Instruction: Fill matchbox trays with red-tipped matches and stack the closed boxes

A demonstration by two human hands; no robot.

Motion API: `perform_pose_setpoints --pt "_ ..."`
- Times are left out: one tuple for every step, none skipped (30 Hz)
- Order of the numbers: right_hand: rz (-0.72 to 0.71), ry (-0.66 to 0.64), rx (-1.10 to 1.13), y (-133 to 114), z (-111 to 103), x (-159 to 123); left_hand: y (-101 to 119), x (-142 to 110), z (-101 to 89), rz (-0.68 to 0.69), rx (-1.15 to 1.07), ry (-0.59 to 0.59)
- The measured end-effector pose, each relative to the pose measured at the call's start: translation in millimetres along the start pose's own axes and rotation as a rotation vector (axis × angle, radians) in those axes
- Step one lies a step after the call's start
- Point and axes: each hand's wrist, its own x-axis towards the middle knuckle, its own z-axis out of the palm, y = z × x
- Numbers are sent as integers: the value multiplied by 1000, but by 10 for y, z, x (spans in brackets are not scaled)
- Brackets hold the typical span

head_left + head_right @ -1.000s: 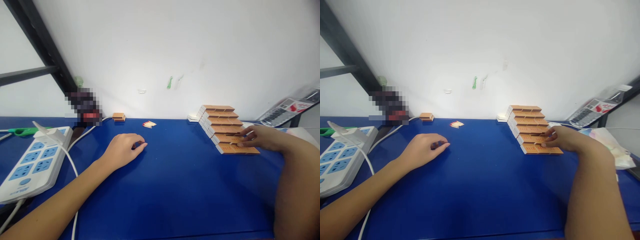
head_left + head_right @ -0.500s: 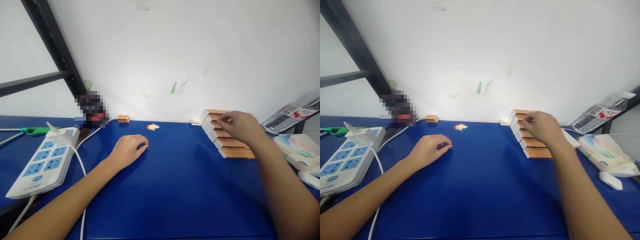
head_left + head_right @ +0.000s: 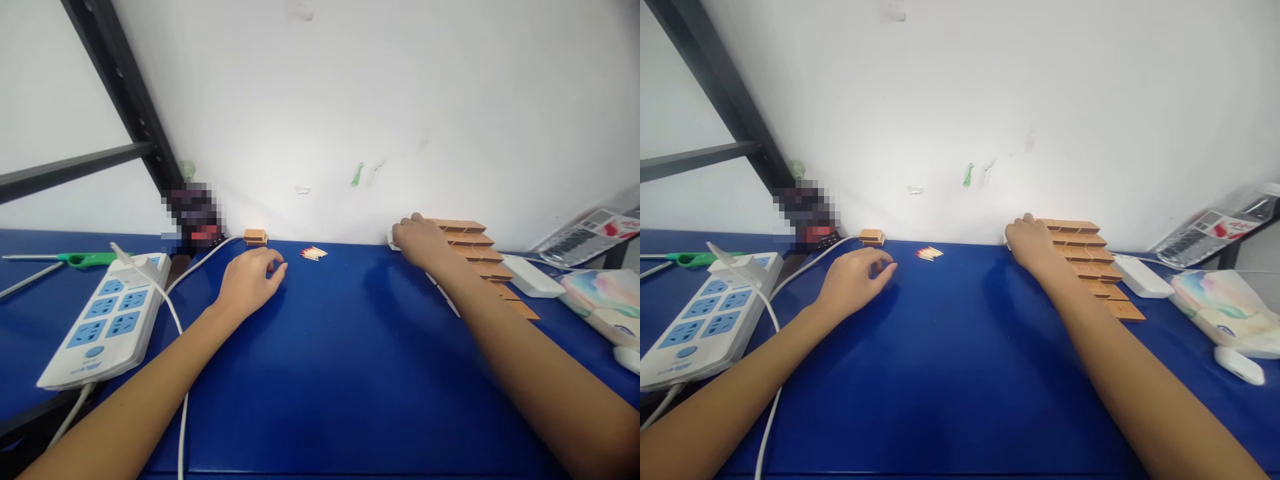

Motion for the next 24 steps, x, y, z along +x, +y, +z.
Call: perform_pose_setpoints --pt "-33 16 56 -77 -86 -46 11 -8 9 7 -8 -17" --pt "-77 26 133 -183 -181 -100 24 -17 17 22 -20 -32" --pt "-131 30 240 -315 -279 -161 38 -26 20 49 -40 -45" --pt "-212 17 371 -468 -373 -224 53 -35 19 86 -71 -58" --pt "-292 2 498 -632 -459 -285 67 -43 14 129 -110 -75" --pt "-380 -22 613 -795 -531 -337 79 -49 5 171 -150 -100" --pt "-485 -59 714 -946 -586 -376 89 -53 -5 207 -185 -135" --pt "-573 -103 814 -1074 -623 -394 96 -55 -15 230 -207 -181" --pt "-622 -155 906 -1174 -640 -389 99 -55 -22 240 -218 -233" --pt "-650 -200 986 -1242 -637 -358 99 -54 -28 241 -217 -284" --pt "-648 -220 1051 -1280 -614 -301 97 -52 -30 238 -211 -325" --pt "-609 -208 1091 -1294 -574 -222 93 -50 -32 233 -204 -352" --pt "-543 -157 1099 -1291 -520 -125 91 -48 -34 226 -199 -367" --pt "-449 -83 1068 -1279 -456 -18 90 -47 -37 219 -196 -373" --pt "-321 -10 996 -1265 -387 92 93 -46 -42 213 -196 -376" --pt "-237 23 889 -1254 -319 196 100 -46 -49 206 -198 -379" --pt "-190 25 801 -1250 -257 288 109 -47 -59 200 -203 -385" --pt "-154 17 756 -1254 -203 364 119 -48 -68 197 -207 -393" --pt "-143 4 752 -1266 -161 420 129 -49 -77 195 -211 -398" --pt "-148 -18 772 -1283 -133 458 137 -51 -83 195 -213 -400" --pt "-160 -37 805 -1303 -116 478 142 -52 -87 195 -213 -401" --pt "-178 -53 836 -1321 -110 482 145 -54 -89 195 -211 -402" --pt "-197 -67 858 -1335 -111 473 146 -55 -88 194 -206 -402" --pt "-210 -74 869 -1343 -117 453 145 -56 -86 194 -202 -402"
